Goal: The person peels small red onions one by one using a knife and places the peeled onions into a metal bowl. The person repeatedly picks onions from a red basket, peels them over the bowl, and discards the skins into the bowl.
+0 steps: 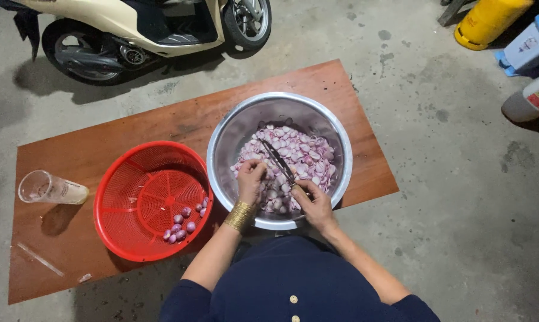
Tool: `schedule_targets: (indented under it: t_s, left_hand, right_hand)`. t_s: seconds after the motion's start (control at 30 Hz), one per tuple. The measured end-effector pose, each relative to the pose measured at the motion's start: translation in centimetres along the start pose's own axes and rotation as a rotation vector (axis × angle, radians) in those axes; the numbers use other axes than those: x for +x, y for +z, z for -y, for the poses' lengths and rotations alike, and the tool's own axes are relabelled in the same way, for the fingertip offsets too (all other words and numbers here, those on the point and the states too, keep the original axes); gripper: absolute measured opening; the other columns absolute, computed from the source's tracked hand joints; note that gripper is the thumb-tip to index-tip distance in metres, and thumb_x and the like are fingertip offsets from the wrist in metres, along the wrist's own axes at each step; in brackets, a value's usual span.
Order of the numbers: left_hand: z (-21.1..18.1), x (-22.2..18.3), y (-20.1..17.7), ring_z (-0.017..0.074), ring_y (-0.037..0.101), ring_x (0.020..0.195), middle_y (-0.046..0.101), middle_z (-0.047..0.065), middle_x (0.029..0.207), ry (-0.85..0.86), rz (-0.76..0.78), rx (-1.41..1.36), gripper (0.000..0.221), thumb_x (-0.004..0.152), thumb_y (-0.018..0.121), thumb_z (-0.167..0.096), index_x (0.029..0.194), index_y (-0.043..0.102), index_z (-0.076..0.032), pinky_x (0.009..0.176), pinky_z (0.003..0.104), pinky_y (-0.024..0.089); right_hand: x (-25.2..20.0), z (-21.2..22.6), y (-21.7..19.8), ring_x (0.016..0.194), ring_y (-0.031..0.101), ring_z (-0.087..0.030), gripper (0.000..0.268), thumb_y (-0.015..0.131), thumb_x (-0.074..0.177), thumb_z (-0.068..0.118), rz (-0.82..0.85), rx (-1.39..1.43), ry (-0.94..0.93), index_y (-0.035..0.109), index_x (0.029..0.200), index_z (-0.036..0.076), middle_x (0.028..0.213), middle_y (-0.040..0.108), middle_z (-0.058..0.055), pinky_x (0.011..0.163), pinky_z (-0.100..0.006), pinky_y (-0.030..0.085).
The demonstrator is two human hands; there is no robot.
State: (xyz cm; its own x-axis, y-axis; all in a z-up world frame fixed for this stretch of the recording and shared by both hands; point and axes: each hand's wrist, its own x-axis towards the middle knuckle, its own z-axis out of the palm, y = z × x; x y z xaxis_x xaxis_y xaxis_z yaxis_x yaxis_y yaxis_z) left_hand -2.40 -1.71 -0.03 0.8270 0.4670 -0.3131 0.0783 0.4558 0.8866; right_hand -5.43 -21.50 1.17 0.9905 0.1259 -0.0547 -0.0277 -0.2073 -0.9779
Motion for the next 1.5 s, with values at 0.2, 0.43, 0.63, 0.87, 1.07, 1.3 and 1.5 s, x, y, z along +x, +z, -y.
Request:
schedule_targets:
  t_s: [0.2,0.43,0.63,0.87,1.07,1.3,1.5]
  left_hand:
    - [-0.9,0.8,-0.8,0.0132,0.068,0.062,0.067,0.007,0.074,0.048,0.030,0.059,0.024,0.082,0.079,-0.008,0.104,0.070,-0.003,0.058,0.024,0.060]
    - [0.4,2.4,-1.2,0.0161,0.070,0.060,0.066,0.009,0.073,0.071,0.058,-0.004,0.022,0.081,0.078,-0.005,0.101,0.070,0.000,0.058,0.025,0.061]
    - [0.4,0.8,0.0,0.0119,0.066,0.069,0.067,0.007,0.078,0.222,0.119,0.173,0.017,0.082,0.080,-0.006,0.098,0.073,-0.003,0.060,0.025,0.059]
    - [1.2,-1.8,-0.5,0.0251,0.071,0.078,0.072,0.008,0.080,0.532,0.096,0.597,0.015,0.078,0.077,-0.016,0.092,0.073,-0.015,0.071,0.034,0.057]
    - [-4.6,-1.7,-0.5,0.0479,0.059,0.120,0.064,0.029,0.122,1.006,0.294,0.696,0.045,0.104,0.049,-0.039,0.127,0.060,-0.001,0.103,0.056,0.046]
    - [6.0,0.5,-6.6,0.0272,0.059,0.080,0.057,0.002,0.077,1.356,0.110,0.990,0.028,0.098,0.052,-0.036,0.078,0.059,-0.017,0.076,0.042,0.048]
    - [-3.4,-2.7,-17.9,0.0312,0.062,0.062,0.057,0.007,0.064,0.793,-0.265,1.358,0.021,0.092,0.061,-0.020,0.073,0.064,-0.011,0.047,0.051,0.051]
  right_hand:
    - [0.7,-1.9,0.6,0.078,0.065,-0.012,0.031,0.081,0.089,0.015,0.095,0.251,0.094,0.075,0.119,0.012,0.093,0.077,-0.010,0.067,-0.029,0.058]
    - [1.6,-3.3,1.1,0.070,0.063,-0.011,0.030,0.081,0.089,0.012,0.113,0.319,0.119,0.075,0.119,0.011,0.092,0.075,-0.011,0.059,-0.028,0.056]
    - [1.8,-3.3,1.2,0.062,0.063,-0.012,0.030,0.081,0.090,0.017,0.056,0.273,0.152,0.075,0.119,0.012,0.089,0.075,-0.009,0.054,-0.027,0.055]
    - [2.0,1.6,0.4,0.100,0.074,-0.029,0.037,0.081,0.085,0.029,0.000,-0.344,-0.027,0.073,0.120,0.025,0.107,0.077,-0.005,0.082,-0.039,0.060]
    - [2.8,-2.5,0.5,0.107,0.071,-0.026,0.062,0.084,0.076,0.021,-0.009,-0.743,-0.463,0.063,0.135,0.022,0.117,0.074,-0.004,0.090,-0.039,0.056]
    - [5.7,-2.6,-1.2,0.094,0.072,-0.030,0.060,0.089,0.079,0.022,-0.101,-0.927,-0.664,0.062,0.132,0.015,0.111,0.074,-0.007,0.083,-0.039,0.056]
    - [7.9,-5.0,-1.8,0.078,0.063,-0.023,0.064,0.089,0.089,0.009,0.041,-0.171,-0.182,0.056,0.143,0.022,0.112,0.066,-0.010,0.053,-0.031,0.053]
